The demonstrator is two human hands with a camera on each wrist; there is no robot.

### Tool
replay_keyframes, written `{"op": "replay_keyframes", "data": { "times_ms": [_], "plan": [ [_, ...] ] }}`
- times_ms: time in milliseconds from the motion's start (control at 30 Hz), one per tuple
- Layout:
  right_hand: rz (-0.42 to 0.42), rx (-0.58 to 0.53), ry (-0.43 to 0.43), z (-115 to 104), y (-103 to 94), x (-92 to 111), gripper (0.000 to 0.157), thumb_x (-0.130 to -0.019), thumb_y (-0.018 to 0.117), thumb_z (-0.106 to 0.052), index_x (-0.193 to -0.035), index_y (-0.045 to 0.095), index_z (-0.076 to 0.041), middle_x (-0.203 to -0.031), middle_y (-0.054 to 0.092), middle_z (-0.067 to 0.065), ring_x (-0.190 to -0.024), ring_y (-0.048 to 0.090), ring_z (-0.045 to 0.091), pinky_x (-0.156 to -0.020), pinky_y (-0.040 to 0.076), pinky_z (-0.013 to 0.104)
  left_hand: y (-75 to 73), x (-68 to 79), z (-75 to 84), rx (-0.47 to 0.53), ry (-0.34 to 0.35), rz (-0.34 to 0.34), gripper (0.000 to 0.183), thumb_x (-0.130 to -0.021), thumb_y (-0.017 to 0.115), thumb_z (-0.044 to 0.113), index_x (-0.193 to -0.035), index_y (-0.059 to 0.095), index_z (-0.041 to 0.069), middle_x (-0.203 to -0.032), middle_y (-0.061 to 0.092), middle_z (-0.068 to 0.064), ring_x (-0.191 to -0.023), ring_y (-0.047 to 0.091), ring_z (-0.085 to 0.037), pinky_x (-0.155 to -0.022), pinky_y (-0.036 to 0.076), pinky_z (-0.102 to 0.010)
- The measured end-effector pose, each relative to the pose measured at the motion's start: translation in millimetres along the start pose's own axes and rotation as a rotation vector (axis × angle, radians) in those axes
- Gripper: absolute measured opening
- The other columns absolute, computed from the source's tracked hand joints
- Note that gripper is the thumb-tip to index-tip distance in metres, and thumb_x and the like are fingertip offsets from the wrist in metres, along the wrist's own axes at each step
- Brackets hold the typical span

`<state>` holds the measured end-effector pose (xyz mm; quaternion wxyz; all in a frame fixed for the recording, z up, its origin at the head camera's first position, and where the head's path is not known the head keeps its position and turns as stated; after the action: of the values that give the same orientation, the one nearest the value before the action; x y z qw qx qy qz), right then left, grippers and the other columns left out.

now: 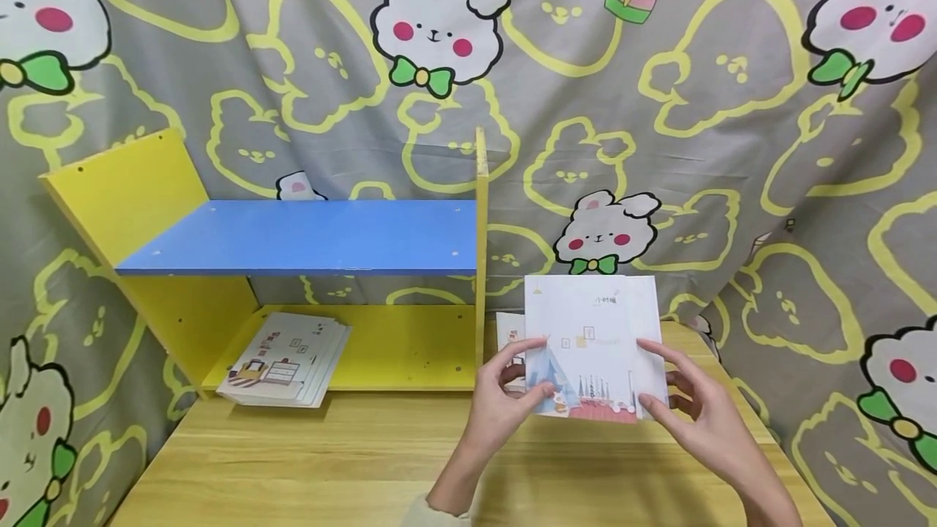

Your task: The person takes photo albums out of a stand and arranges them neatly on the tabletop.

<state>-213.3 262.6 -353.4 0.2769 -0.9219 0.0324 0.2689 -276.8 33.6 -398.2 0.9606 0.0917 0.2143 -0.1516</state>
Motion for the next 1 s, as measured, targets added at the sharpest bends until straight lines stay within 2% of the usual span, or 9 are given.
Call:
{"op": "replay_keyframes", "data": {
  "times_ms": [267,400,633,1000],
  "plan": [
    [-0.030,-0.081,0.022,11,1.7,1,0.066,-0.091,0.071,0.009,-0.151,0.047,-0.006,-0.139,0.050,-0.008,-0.099,0.067,0.008,-0.076,0.059,0.021,1.8,0.5,-8.0,0.020,-0.009,0.007,0.053,-0.085,0.079,-0.005,-0.134,0.066,0.012,-0.132,0.061,-0.011,-0.097,0.069,-0.022,-0.073,0.064,-0.038],
    [-0.028,-0.113,0.027,13,0.8,1,0.067,-0.091,0.071,0.010,-0.152,0.047,-0.004,-0.140,0.050,-0.007,-0.099,0.067,0.008,-0.076,0.060,0.022,2.9,-0.2,-10.9,0.019,0.001,0.009,0.053,-0.085,0.079,-0.003,-0.135,0.066,0.012,-0.135,0.060,-0.009,-0.096,0.070,-0.022,-0.072,0.064,-0.035],
    [-0.040,-0.138,0.060,21,1.0,4,0.066,-0.091,0.071,0.010,-0.152,0.046,-0.003,-0.138,0.051,-0.005,-0.100,0.067,0.007,-0.074,0.061,0.024,6.2,1.8,-20.5,0.037,-0.032,0.021,0.054,-0.085,0.080,-0.005,-0.134,0.066,0.012,-0.134,0.059,-0.011,-0.095,0.070,-0.020,-0.072,0.064,-0.032],
    [-0.062,-0.141,0.127,41,-1.6,15,0.067,-0.092,0.072,0.006,-0.152,0.045,-0.004,-0.135,0.050,-0.006,-0.100,0.067,0.007,-0.074,0.061,0.024,18.4,2.6,-33.4,0.018,-0.021,0.007,0.053,-0.084,0.079,-0.005,-0.133,0.066,0.010,-0.131,0.062,-0.011,-0.095,0.071,-0.025,-0.073,0.063,-0.031]
  ]
}}
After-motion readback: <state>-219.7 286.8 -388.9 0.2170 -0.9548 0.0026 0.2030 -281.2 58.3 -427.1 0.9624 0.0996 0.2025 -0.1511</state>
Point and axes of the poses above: each hand's wrist, its own x-axis away from the middle knuckle, its own y-axis out of the palm, z = x × y, the point moved 10 cm from there along -x, towards the middle knuckle
